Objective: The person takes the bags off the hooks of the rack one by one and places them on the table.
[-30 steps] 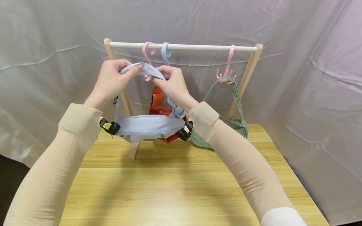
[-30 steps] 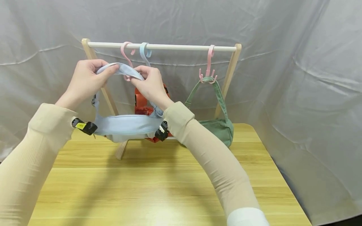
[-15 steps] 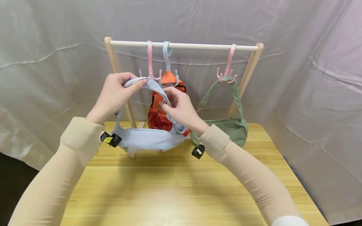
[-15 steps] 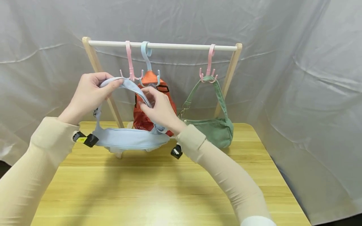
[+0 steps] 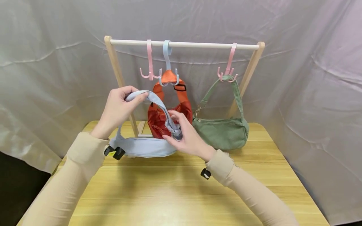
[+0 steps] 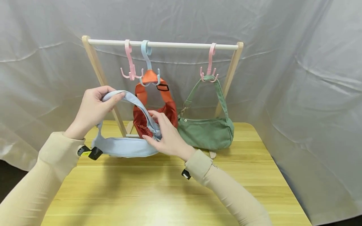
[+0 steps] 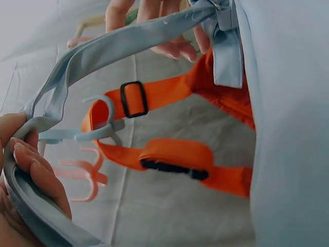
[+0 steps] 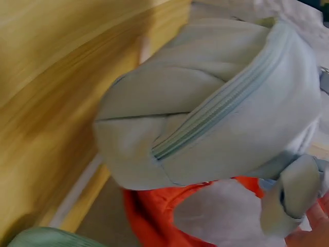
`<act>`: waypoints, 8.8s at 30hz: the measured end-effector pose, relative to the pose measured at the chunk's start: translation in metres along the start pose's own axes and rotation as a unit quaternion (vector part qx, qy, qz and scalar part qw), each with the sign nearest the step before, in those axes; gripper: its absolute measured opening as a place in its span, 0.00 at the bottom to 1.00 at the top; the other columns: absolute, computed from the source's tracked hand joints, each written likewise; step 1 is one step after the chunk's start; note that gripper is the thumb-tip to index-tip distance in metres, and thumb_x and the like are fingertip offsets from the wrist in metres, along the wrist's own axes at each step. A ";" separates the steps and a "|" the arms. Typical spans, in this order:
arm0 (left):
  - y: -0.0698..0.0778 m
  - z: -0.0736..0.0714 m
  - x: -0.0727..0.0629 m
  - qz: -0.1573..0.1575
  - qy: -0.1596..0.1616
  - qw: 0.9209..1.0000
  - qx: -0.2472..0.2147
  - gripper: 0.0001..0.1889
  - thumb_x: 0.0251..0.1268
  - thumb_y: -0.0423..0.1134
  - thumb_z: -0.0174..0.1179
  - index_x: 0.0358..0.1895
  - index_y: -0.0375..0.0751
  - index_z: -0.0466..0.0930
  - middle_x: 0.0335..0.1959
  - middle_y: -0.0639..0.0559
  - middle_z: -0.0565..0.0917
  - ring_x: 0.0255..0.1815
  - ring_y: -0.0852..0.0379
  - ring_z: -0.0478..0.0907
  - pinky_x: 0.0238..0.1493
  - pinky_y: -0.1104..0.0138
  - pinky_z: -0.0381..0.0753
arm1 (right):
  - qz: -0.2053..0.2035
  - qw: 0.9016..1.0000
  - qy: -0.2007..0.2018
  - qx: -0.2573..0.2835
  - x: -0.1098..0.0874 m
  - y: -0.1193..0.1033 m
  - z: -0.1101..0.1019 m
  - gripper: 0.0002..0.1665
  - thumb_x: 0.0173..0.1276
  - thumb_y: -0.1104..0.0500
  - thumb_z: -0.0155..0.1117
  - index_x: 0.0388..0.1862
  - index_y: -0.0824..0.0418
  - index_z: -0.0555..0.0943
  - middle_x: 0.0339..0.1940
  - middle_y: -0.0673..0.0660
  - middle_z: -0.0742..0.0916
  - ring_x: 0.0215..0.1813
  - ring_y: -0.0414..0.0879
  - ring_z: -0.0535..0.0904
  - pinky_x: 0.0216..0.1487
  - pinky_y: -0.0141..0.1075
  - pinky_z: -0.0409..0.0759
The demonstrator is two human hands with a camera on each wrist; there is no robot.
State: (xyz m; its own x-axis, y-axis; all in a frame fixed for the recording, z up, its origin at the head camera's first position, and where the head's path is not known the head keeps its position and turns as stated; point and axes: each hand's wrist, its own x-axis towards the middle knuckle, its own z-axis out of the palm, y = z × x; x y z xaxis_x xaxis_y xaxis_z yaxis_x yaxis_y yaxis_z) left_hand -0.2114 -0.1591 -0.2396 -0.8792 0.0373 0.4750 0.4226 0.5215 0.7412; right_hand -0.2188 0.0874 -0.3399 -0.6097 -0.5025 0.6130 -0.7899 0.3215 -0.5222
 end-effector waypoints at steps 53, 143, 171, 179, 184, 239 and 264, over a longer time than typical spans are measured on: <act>-0.065 0.001 -0.039 -0.051 -0.053 0.997 0.034 0.21 0.75 0.51 0.57 0.58 0.38 0.78 0.34 0.49 0.80 0.28 0.63 0.77 0.32 0.73 0.78 | -0.090 0.969 -0.078 -0.217 -0.056 0.011 0.041 0.26 0.43 0.43 0.77 0.41 0.49 0.79 0.78 0.61 0.65 0.70 0.53 0.69 0.59 0.48 0.78; -0.183 -0.003 -0.130 -0.104 -0.234 0.966 -0.022 0.16 0.76 0.40 0.56 0.58 0.34 0.78 0.50 0.44 0.86 0.47 0.73 0.79 0.52 0.70 0.79 | 0.202 0.954 -0.080 0.207 -0.079 0.041 0.065 0.41 0.58 0.62 0.75 0.69 0.60 0.68 0.62 0.60 0.82 0.61 0.47 0.78 0.68 0.39 0.73; -0.219 -0.047 -0.144 -0.294 -0.252 0.919 0.070 0.37 0.78 0.60 0.46 0.72 0.28 0.65 0.65 0.32 0.77 0.59 0.51 0.77 0.52 0.65 0.76 | 0.426 0.774 0.025 0.467 -0.063 -0.002 0.143 0.47 0.56 0.72 0.62 0.73 0.58 0.56 0.61 0.63 0.75 0.53 0.46 0.77 0.59 0.38 0.78; -0.235 -0.050 -0.145 -0.316 -0.258 0.909 0.089 0.40 0.79 0.61 0.43 0.70 0.22 0.65 0.63 0.28 0.77 0.57 0.47 0.79 0.53 0.61 0.78 | 0.433 0.776 0.026 0.458 -0.066 0.001 0.162 0.49 0.53 0.74 0.61 0.74 0.59 0.55 0.63 0.66 0.74 0.57 0.49 0.77 0.68 0.45 0.74; -0.242 -0.048 -0.145 -0.324 -0.253 0.907 0.094 0.41 0.78 0.62 0.43 0.72 0.23 0.62 0.67 0.25 0.73 0.63 0.36 0.75 0.59 0.54 0.77 | 0.433 0.804 0.008 0.407 -0.071 0.005 0.165 0.47 0.57 0.70 0.63 0.74 0.60 0.55 0.66 0.68 0.73 0.62 0.53 0.76 0.71 0.49 0.71; -0.252 -0.070 -0.154 -0.273 -0.295 0.908 0.121 0.28 0.80 0.45 0.45 0.66 0.19 0.66 0.62 0.24 0.75 0.62 0.36 0.75 0.55 0.56 0.77 | 0.431 0.858 -0.060 0.271 -0.077 0.005 0.164 0.38 0.64 0.60 0.65 0.71 0.61 0.63 0.43 0.58 0.82 0.22 0.42 0.69 0.18 0.30 0.66; -0.253 -0.075 -0.147 -0.220 -0.295 0.905 0.211 0.23 0.76 0.41 0.45 0.55 0.19 0.71 0.47 0.27 0.81 0.47 0.39 0.80 0.46 0.51 0.79 | 0.415 0.864 -0.089 0.269 -0.070 0.005 0.175 0.36 0.63 0.60 0.72 0.68 0.62 0.68 0.42 0.55 0.81 0.29 0.39 0.77 0.19 0.29 0.71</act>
State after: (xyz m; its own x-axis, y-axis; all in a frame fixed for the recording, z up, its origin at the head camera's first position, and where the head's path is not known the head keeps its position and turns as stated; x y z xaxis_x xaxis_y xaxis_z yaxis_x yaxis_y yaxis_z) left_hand -0.1730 -0.3608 -0.4615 -0.9591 0.1311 -0.2507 -0.0090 0.8716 0.4901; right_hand -0.1684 -0.0164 -0.4888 -0.8940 -0.4095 -0.1820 0.0896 0.2347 -0.9679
